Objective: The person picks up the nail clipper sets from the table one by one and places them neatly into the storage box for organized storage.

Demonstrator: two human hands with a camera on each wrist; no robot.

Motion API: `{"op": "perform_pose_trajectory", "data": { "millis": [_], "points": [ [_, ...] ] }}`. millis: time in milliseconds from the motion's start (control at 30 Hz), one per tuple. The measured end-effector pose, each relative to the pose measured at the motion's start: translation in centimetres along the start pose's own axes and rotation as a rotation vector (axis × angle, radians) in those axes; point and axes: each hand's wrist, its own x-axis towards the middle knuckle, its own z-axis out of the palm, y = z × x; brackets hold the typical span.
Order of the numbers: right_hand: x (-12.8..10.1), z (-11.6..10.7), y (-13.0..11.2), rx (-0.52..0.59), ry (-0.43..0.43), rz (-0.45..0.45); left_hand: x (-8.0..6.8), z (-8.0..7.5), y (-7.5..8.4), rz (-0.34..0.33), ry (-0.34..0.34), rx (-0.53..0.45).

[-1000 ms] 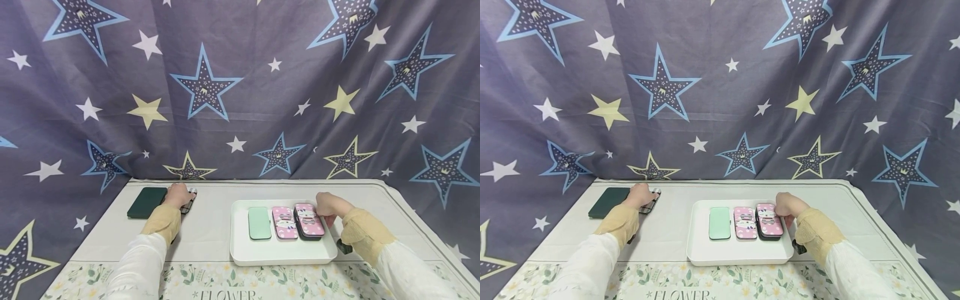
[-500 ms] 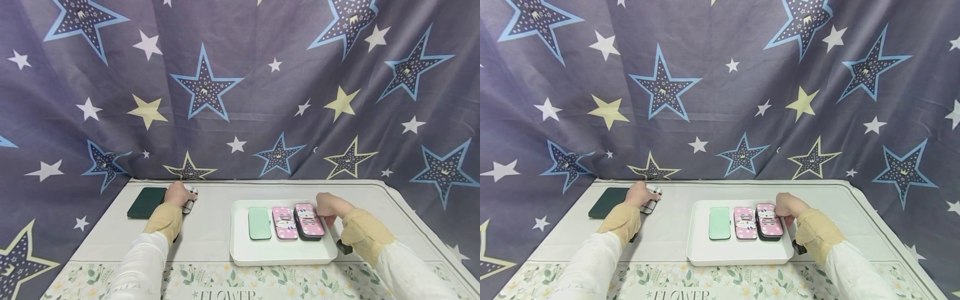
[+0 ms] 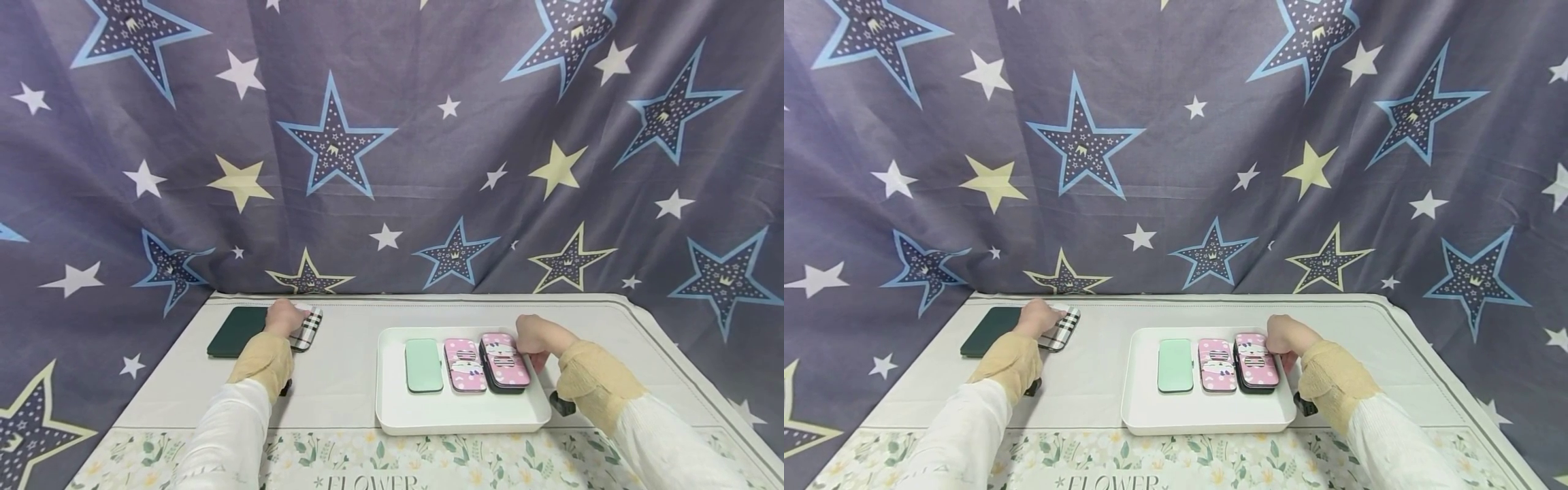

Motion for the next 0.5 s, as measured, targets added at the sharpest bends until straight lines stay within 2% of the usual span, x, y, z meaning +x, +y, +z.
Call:
{"op": "perform_pose_trajectory", "data": {
  "millis": [333,500],
  "points": [
    [-0.01,-0.02,-0.04,0.006,-0.001,-0.003,-0.70,-0.75,0.23,-0.091,0.008,-0.132],
    [-0.14,-0.05,-0.07,0.008,-0.002,-0.002,-0.78,-0.83,0.24,-0.132,-0.025,-0.285]
  ]
}}
